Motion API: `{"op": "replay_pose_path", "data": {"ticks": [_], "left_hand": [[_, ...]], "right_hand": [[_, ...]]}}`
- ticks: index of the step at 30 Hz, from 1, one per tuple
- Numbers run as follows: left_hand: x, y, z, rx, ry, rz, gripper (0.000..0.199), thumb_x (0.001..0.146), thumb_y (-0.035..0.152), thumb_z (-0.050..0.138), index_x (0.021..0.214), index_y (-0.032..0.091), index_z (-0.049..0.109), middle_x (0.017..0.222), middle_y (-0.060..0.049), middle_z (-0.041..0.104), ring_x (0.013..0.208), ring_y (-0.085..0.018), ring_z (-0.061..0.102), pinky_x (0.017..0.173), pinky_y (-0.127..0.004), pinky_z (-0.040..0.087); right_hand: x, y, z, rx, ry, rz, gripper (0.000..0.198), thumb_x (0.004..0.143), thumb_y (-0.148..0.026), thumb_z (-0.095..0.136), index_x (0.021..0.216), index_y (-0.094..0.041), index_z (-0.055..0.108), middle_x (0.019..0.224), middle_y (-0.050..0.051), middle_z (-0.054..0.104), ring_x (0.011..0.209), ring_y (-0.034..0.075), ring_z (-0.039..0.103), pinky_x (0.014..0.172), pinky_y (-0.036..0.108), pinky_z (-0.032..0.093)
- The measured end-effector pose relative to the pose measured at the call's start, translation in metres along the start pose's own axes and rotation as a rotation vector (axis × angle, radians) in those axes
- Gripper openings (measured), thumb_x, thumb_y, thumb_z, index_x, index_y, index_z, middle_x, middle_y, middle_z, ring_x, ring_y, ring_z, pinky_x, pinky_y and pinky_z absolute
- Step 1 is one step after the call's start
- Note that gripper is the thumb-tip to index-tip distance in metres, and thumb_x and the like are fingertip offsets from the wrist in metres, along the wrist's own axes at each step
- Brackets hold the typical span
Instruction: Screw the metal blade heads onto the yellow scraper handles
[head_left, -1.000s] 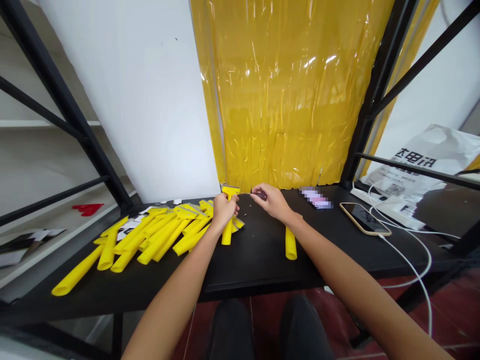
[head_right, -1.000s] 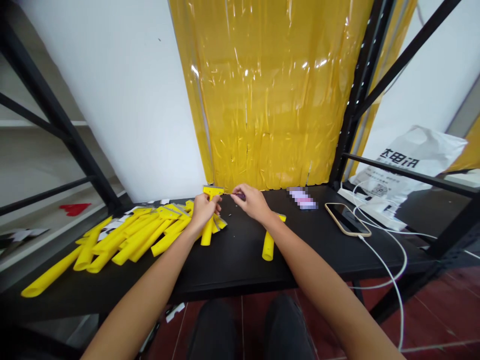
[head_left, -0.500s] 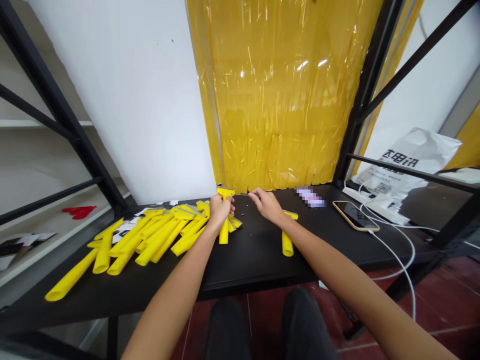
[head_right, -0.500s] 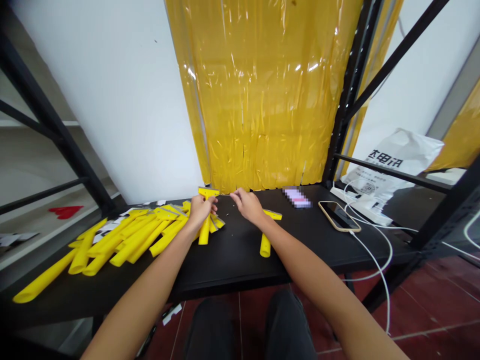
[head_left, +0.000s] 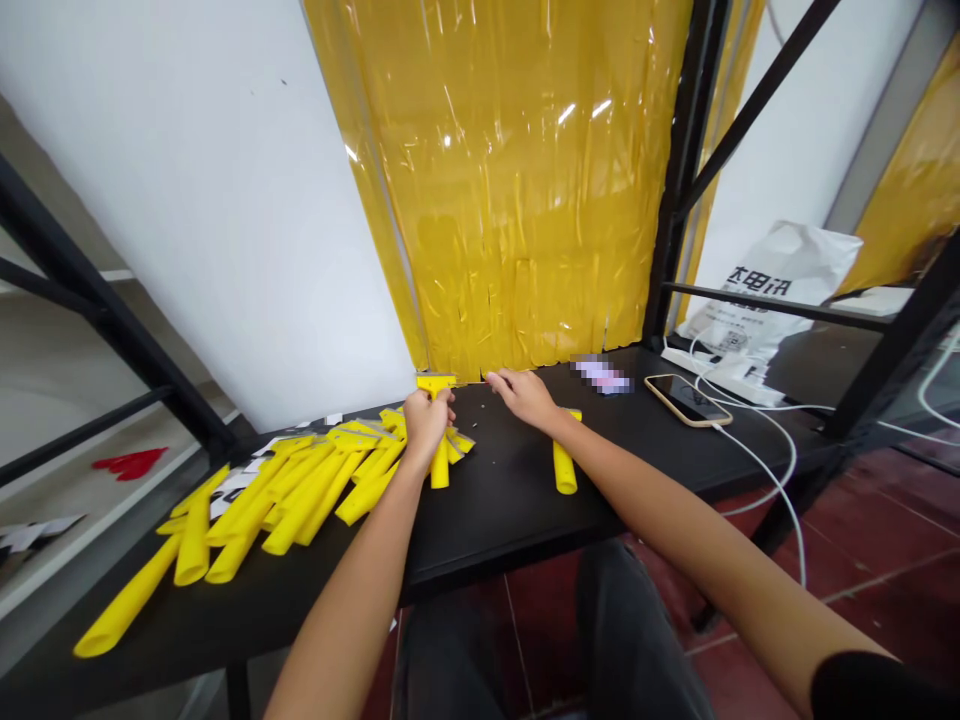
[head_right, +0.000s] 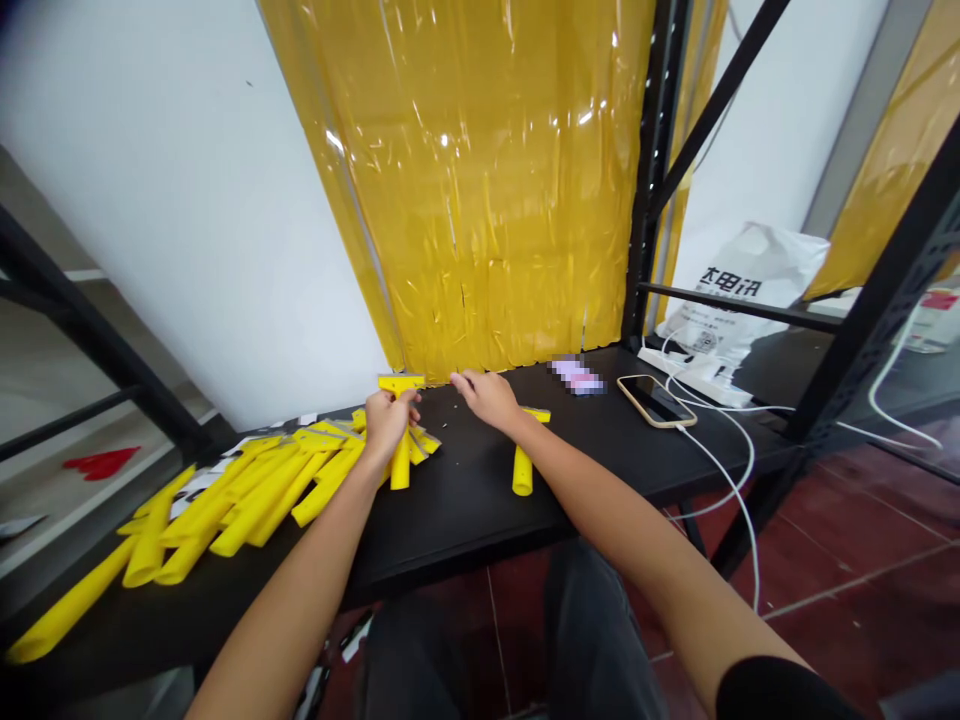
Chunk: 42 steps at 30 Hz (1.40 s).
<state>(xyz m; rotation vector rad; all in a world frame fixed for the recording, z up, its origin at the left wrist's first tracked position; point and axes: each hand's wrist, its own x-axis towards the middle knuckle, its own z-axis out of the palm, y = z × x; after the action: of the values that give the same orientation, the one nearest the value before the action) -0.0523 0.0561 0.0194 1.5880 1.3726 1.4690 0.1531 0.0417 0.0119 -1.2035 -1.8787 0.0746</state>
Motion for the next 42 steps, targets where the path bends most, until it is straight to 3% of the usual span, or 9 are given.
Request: {"op": "replay_pose_path", "data": {"ticks": [4,10,15,19,24,28,34,38,42], "left_hand": [[-0.002,0.003,0.001,-0.06,-0.019,-0.003,0.018,0.075,0.032,0.062,0.073,0.015,0.064,0.048,-0.001,0.059,0.04,-0.014,0.056,0.042,-0.022,0.042],[-0.001,0.0,0.002,-0.093,-0.029,-0.009,0.019,0.075,0.033,0.062,0.071,0.015,0.065,0.046,-0.001,0.058,0.041,-0.015,0.057,0.043,-0.023,0.043],[-0.001,0.0,0.001,-0.04,-0.004,-0.022,0.015,0.074,0.03,0.061,0.07,0.016,0.063,0.048,-0.001,0.06,0.04,-0.014,0.057,0.042,-0.022,0.042],[-0.001,0.0,0.0,-0.027,-0.057,-0.017,0.014,0.075,0.029,0.06,0.07,0.016,0.063,0.05,-0.002,0.06,0.041,-0.015,0.057,0.042,-0.023,0.042],[-0.002,-0.001,0.002,0.004,-0.118,-0.041,0.016,0.078,0.03,0.06,0.072,0.016,0.062,0.049,-0.002,0.06,0.039,-0.014,0.057,0.042,-0.023,0.042],[-0.006,0.001,0.002,0.013,-0.18,-0.044,0.016,0.08,0.03,0.059,0.072,0.016,0.062,0.049,-0.002,0.06,0.038,-0.014,0.056,0.042,-0.023,0.042],[-0.007,0.001,0.004,0.134,-0.195,-0.038,0.018,0.083,0.031,0.058,0.075,0.017,0.064,0.045,0.0,0.057,0.037,-0.014,0.053,0.044,-0.023,0.039],[-0.008,0.001,0.004,0.178,-0.195,-0.034,0.018,0.084,0.032,0.058,0.073,0.018,0.063,0.046,0.0,0.058,0.04,-0.015,0.055,0.046,-0.023,0.039],[-0.007,0.002,0.003,0.19,-0.227,-0.03,0.018,0.084,0.032,0.059,0.072,0.018,0.062,0.046,0.0,0.058,0.041,-0.015,0.056,0.047,-0.024,0.039]], "right_hand": [[0.001,0.002,-0.004,0.097,0.007,-0.027,0.029,0.101,-0.047,0.046,0.109,-0.022,0.056,0.094,0.005,0.072,0.083,0.02,0.068,0.072,0.028,0.044],[0.0,0.001,-0.002,-0.042,0.034,0.016,0.04,0.104,-0.049,0.036,0.089,-0.022,0.062,0.083,0.005,0.071,0.08,0.021,0.067,0.071,0.029,0.041],[-0.002,0.0,-0.002,0.058,-0.023,-0.071,0.027,0.1,-0.044,0.048,0.114,-0.022,0.055,0.102,0.006,0.072,0.089,0.021,0.068,0.074,0.029,0.044],[0.0,0.001,-0.008,-0.05,-0.06,-0.04,0.033,0.104,-0.045,0.038,0.094,-0.022,0.059,0.09,0.006,0.072,0.085,0.022,0.068,0.074,0.03,0.043],[0.004,0.005,-0.018,-0.02,-0.057,-0.064,0.028,0.102,-0.045,0.044,0.107,-0.021,0.057,0.098,0.007,0.072,0.088,0.021,0.067,0.074,0.029,0.043],[0.006,0.008,-0.029,-0.143,-0.078,-0.093,0.035,0.102,-0.046,0.042,0.09,-0.021,0.063,0.087,0.007,0.072,0.082,0.022,0.066,0.071,0.03,0.041],[0.003,0.01,-0.034,-0.072,-0.139,-0.093,0.028,0.097,-0.041,0.055,0.117,-0.023,0.059,0.105,0.008,0.073,0.089,0.023,0.068,0.075,0.03,0.043],[0.002,0.012,-0.03,-0.126,-0.139,-0.029,0.03,0.102,-0.044,0.046,0.096,-0.022,0.065,0.089,0.007,0.073,0.083,0.023,0.067,0.072,0.031,0.041],[0.0,0.014,-0.028,-0.21,-0.243,0.002,0.039,0.104,-0.044,0.039,0.085,-0.022,0.065,0.082,0.007,0.072,0.079,0.023,0.067,0.068,0.03,0.037]]}}
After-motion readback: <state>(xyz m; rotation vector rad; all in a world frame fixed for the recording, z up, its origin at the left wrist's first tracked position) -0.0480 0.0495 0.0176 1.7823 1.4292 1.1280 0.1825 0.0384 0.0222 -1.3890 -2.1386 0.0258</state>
